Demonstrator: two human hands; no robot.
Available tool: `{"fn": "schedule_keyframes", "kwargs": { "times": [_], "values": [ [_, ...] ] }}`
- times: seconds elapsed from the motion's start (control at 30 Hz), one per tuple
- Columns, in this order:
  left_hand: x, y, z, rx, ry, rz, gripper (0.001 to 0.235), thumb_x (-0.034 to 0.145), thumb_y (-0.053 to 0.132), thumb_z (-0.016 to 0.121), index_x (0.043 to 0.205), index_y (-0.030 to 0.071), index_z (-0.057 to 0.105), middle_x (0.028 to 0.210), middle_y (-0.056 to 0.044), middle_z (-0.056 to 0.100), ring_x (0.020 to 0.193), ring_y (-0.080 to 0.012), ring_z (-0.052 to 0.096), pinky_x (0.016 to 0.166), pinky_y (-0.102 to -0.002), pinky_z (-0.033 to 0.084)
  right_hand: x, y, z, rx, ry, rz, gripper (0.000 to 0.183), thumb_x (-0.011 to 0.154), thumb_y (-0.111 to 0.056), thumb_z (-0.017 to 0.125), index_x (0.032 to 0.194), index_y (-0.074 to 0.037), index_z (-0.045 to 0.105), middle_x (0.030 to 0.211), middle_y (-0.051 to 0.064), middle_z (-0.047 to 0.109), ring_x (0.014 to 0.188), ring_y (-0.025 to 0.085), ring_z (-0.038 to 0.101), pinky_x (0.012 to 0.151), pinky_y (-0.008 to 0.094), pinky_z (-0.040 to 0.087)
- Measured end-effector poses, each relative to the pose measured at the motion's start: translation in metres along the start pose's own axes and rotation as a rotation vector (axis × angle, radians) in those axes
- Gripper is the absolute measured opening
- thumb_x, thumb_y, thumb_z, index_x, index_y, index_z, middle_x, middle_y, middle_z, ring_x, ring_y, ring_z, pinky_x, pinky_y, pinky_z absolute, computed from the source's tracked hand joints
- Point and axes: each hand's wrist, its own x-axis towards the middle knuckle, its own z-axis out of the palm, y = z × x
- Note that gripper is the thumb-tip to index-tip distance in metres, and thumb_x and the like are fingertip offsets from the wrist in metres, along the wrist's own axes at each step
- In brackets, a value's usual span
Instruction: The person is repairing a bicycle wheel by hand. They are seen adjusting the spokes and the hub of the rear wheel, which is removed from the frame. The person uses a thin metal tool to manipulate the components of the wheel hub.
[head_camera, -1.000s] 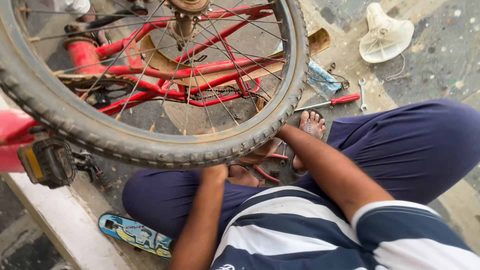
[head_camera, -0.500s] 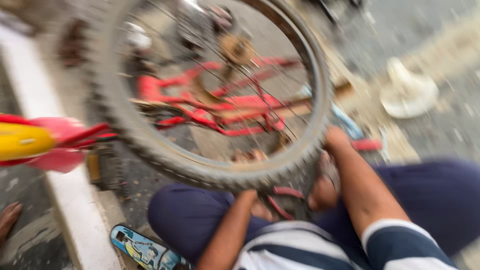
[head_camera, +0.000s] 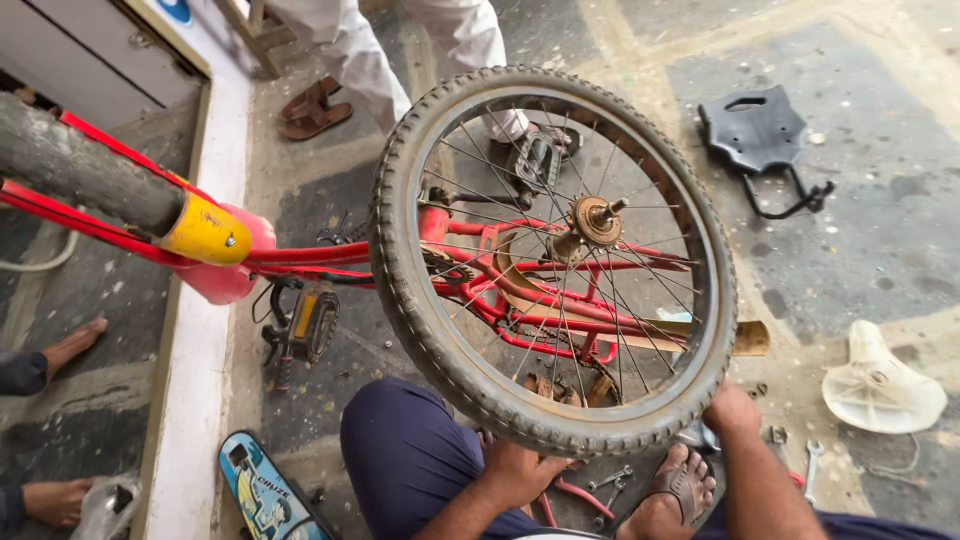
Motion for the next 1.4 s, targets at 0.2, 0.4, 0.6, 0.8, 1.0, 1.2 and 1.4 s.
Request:
{"fn": "schedule_keyframes", "kwargs": {
  "times": [0.2,0.4,0.6,0.8,1.0,1.2,1.4],
  "values": [
    [0.011,0.014,0.003,-0.028,-0.046,0.359,0.053,0.098,0.039,0.072,0.138,0.005,0.063,0.141,-0.023,0.062,0.133,-0.0437,0.055,0.115,-0.051,0.038,0.028,0.038,-0.072,-0.335,-0.097,-0.199,0.034,0.095,-0.025,0.056,0.122,-0.014,0.074,0.133,0.013,0.071,0.123,0.032,0.070,0.106,0.044,0.056],
    [0.005,0.056,-0.026,-0.140,-0.311,0.215,0.055,0.093,0.043,0.070,0.137,0.010,0.064,0.123,-0.020,0.070,0.116,-0.0380,0.066,0.104,-0.046,0.049,-0.054,0.074,-0.188,-0.585,-0.075,-0.050,0.030,0.100,-0.023,0.054,0.119,-0.022,0.076,0.128,0.002,0.077,0.119,0.024,0.074,0.098,0.042,0.061],
    [-0.009,0.116,-0.099,-0.490,-0.748,0.329,0.050,0.101,0.035,0.065,0.141,0.006,0.060,0.136,-0.018,0.067,0.129,-0.0324,0.064,0.110,-0.042,0.049,-0.230,0.056,-0.309,-0.252,0.203,0.076,0.041,0.104,-0.050,0.051,0.124,-0.026,0.078,0.118,0.001,0.080,0.112,0.024,0.074,0.096,0.041,0.060],
    [-0.013,0.223,-0.129,0.034,0.063,0.999,0.042,0.102,0.031,0.062,0.134,0.004,0.059,0.131,-0.017,0.068,0.121,-0.0289,0.068,0.103,-0.044,0.054,-0.347,0.033,-0.313,0.185,0.443,-0.943,0.032,0.081,-0.021,0.076,0.113,-0.020,0.079,0.092,-0.005,0.078,0.087,0.014,0.075,0.077,0.030,0.057],
    [0.010,0.236,-0.119,0.088,0.056,0.816,0.020,0.103,0.021,0.062,0.118,0.008,0.063,0.090,-0.007,0.068,0.079,-0.0267,0.069,0.068,-0.043,0.051,-0.369,0.008,-0.298,0.133,1.000,-1.121,0.038,0.080,-0.023,0.076,0.116,-0.014,0.068,0.097,0.007,0.071,0.097,0.032,0.069,0.095,0.050,0.053],
    [0.015,0.224,-0.123,-0.011,0.195,0.642,0.021,0.096,0.014,0.068,0.116,0.008,0.063,0.089,-0.006,0.069,0.079,-0.0266,0.069,0.066,-0.041,0.049,-0.328,-0.046,-0.200,1.908,0.272,-0.887,0.045,0.100,0.004,0.062,0.145,0.003,0.059,0.124,0.018,0.064,0.107,0.024,0.064,0.096,0.037,0.052],
    [0.007,0.226,-0.152,0.238,0.469,0.710,0.032,0.094,0.020,0.076,0.118,0.005,0.062,0.106,-0.014,0.071,0.100,-0.0334,0.069,0.087,-0.048,0.049,-0.286,-0.099,-0.214,1.779,0.015,-1.245,0.012,0.109,0.000,0.059,0.117,-0.001,0.068,0.116,0.018,0.067,0.122,0.030,0.061,0.105,0.045,0.052]
  ]
}}
